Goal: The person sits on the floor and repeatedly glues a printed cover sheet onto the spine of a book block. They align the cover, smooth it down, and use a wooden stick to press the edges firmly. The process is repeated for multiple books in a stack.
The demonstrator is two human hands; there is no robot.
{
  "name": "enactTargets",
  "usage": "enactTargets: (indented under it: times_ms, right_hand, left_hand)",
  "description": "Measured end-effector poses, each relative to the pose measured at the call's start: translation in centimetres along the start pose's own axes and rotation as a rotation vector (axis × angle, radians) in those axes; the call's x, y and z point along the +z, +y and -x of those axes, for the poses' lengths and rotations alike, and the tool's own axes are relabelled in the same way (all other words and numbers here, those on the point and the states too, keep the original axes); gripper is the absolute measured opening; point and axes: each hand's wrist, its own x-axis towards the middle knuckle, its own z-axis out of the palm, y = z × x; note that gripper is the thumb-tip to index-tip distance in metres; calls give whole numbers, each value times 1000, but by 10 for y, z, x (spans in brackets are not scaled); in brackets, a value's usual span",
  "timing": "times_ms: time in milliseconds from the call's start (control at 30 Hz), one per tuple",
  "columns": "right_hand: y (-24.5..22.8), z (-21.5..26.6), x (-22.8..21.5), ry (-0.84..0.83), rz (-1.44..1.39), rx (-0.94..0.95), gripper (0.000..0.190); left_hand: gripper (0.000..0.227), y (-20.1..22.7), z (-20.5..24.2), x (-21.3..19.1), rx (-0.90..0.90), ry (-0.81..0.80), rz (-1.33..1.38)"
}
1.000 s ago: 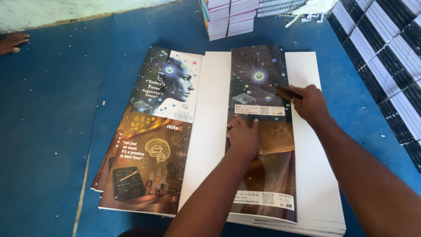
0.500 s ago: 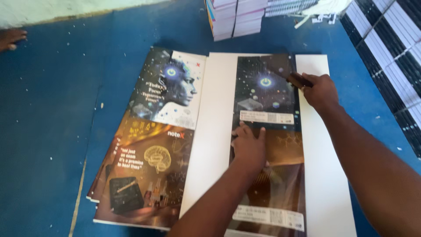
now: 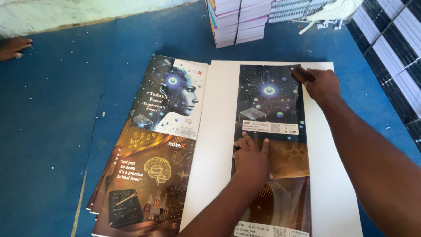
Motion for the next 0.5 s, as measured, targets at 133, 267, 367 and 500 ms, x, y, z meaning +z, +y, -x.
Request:
enactTargets:
  times_ms: [133, 267, 367, 500]
  right_hand:
    - [-1, -13, 4, 25, -1, -14, 46]
    - [-2, -25, 8, 25, -35, 19, 46]
    - [-3, -30, 10, 75, 43, -108, 44]
    - [-12, -35, 3, 38, -12, -37, 48]
  left_hand:
    - [112, -1, 3, -2, -3, -2, -2]
    - [111, -2, 4, -6, 14, -13, -26]
    - [112, -1, 6, -6, 21, -12, -41]
    - [112, 0, 5, -10, 5, -62, -23]
